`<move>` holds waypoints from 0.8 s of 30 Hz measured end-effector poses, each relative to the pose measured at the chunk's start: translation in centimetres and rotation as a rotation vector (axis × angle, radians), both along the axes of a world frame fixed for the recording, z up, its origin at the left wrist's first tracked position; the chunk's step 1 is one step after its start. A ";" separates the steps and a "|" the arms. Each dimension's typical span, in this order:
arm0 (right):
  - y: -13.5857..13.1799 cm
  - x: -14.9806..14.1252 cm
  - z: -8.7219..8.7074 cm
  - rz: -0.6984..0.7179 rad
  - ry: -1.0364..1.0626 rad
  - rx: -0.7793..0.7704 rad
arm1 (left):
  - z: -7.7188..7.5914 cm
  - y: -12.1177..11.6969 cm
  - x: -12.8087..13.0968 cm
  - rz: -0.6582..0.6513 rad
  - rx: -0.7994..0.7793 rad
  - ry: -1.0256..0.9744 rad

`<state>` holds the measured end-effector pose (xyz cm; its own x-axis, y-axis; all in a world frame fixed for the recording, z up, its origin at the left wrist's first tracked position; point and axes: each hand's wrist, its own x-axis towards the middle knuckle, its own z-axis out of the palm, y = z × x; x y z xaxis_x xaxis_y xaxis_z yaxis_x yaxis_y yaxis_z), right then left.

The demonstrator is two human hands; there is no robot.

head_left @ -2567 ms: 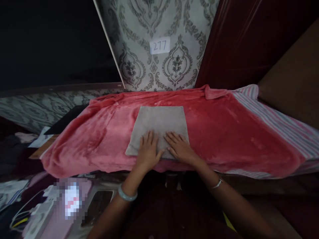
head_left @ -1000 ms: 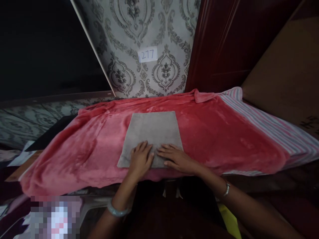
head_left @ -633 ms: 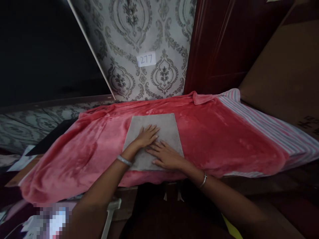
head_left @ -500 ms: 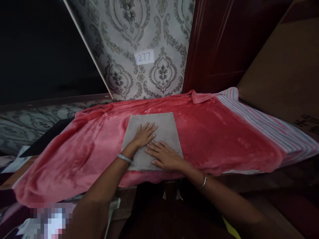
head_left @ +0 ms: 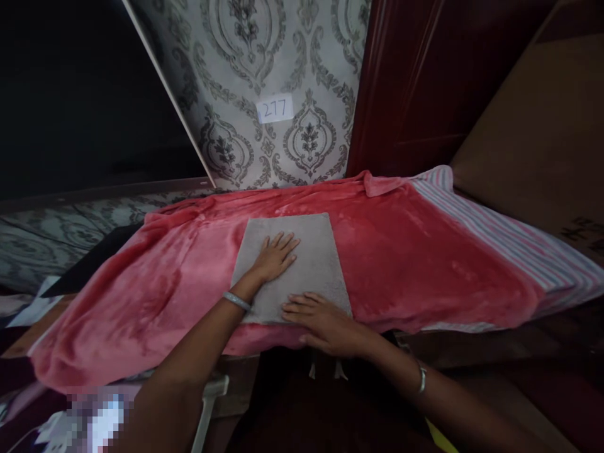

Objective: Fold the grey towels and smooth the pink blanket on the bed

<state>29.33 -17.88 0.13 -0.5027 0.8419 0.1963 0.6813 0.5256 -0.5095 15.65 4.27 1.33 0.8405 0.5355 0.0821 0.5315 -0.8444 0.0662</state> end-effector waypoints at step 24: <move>-1.3 1.4 -0.9 -0.133 -0.137 -0.058 | 0.5 1.2 6.1 -0.004 -0.018 0.020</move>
<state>30.75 -19.20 -0.78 -0.4052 0.9105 0.0826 0.8077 0.3988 -0.4342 21.71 5.48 1.86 0.8438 0.5338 0.0559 0.5299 -0.8451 0.0707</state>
